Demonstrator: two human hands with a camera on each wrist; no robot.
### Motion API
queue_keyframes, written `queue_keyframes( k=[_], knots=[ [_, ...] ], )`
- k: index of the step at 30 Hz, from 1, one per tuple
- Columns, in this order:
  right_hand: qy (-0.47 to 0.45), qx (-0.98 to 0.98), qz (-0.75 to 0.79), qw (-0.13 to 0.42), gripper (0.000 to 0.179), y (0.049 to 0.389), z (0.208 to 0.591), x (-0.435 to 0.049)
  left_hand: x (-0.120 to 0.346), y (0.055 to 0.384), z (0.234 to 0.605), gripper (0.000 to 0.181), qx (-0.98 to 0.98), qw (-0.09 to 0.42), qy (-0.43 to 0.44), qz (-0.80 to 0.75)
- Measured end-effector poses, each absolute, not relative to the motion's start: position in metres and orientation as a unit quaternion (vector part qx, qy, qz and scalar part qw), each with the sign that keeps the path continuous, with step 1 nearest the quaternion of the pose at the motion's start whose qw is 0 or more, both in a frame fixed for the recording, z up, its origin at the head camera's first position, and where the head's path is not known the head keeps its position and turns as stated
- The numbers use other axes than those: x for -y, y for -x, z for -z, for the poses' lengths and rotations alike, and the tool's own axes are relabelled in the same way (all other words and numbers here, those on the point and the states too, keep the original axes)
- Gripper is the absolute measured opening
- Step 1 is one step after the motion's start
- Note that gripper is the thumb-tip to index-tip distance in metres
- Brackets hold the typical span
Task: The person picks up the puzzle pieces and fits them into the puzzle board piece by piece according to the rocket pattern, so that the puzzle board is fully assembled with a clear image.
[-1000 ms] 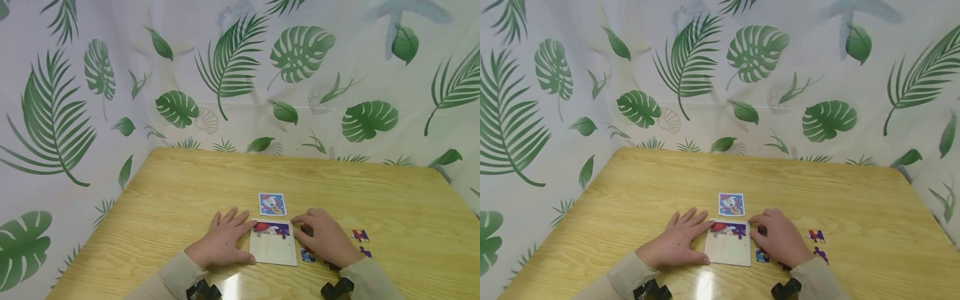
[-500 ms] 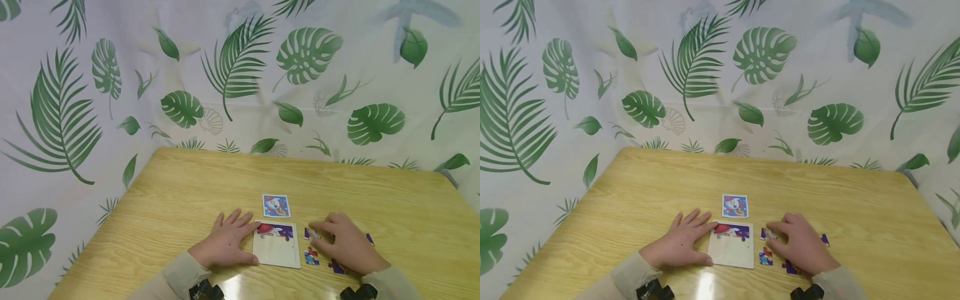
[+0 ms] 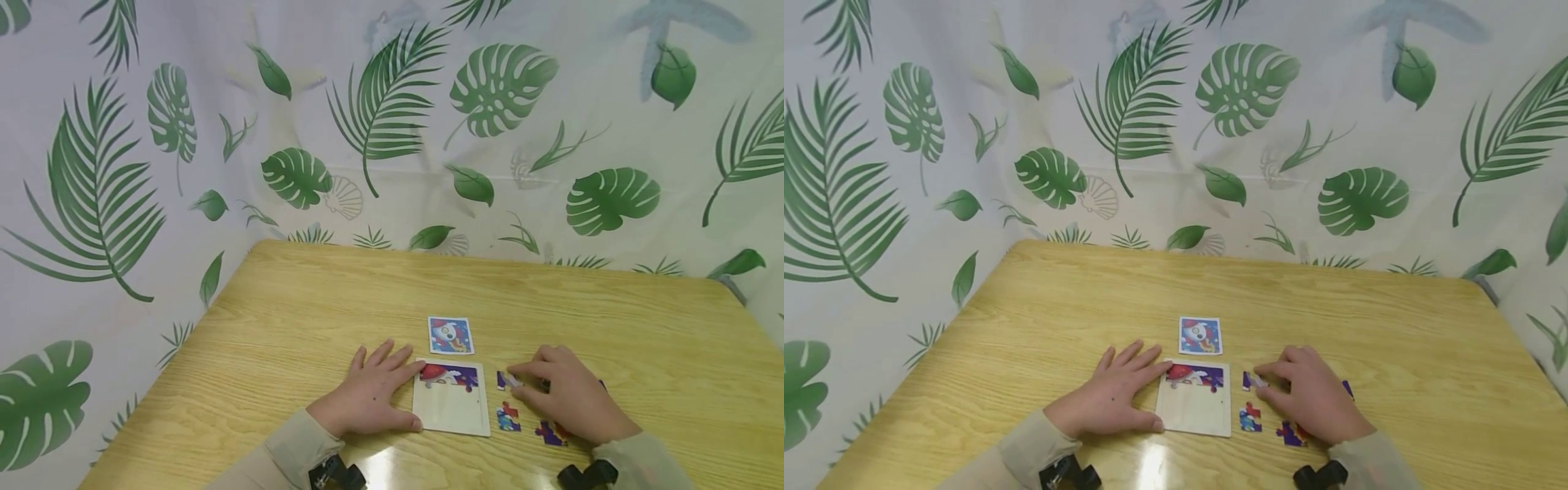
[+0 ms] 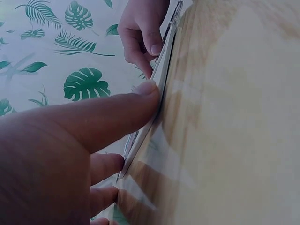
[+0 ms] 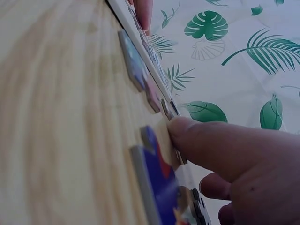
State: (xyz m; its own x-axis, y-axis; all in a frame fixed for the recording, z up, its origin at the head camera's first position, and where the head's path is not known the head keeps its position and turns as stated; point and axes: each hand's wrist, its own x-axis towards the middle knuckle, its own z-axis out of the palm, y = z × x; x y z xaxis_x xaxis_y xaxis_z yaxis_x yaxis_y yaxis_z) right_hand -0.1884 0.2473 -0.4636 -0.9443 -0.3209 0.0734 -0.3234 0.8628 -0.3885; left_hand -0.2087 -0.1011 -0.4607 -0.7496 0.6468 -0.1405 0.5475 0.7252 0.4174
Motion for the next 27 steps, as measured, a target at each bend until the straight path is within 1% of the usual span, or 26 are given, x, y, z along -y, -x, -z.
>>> queue_keyframes(
  k=[5, 11, 21, 27],
  knots=[
    [-0.156, 0.968, -0.196, -0.005, 0.030, 0.1893, 0.4637, -0.2475, 0.1001, 0.2089, 0.4605, 0.092, -0.918, 0.139, -0.326, -0.175],
    [-0.161, 0.965, -0.205, 0.003, 0.027, 0.1902, 0.4634, -0.2453, 0.0991, 0.2091, 0.4596, 0.092, -0.918, 0.141, -0.328, -0.172],
    [-0.162, 0.961, -0.226, 0.001, 0.021, 0.1931, 0.4667, -0.2415, 0.1009, 0.2086, 0.4612, 0.092, -0.916, 0.145, -0.327, -0.181],
    [-0.151, 0.959, -0.239, -0.005, 0.024, 0.1927, 0.4659, -0.2384, 0.1003, 0.2083, 0.4598, 0.091, -0.917, 0.145, -0.326, -0.180]
  ],
)
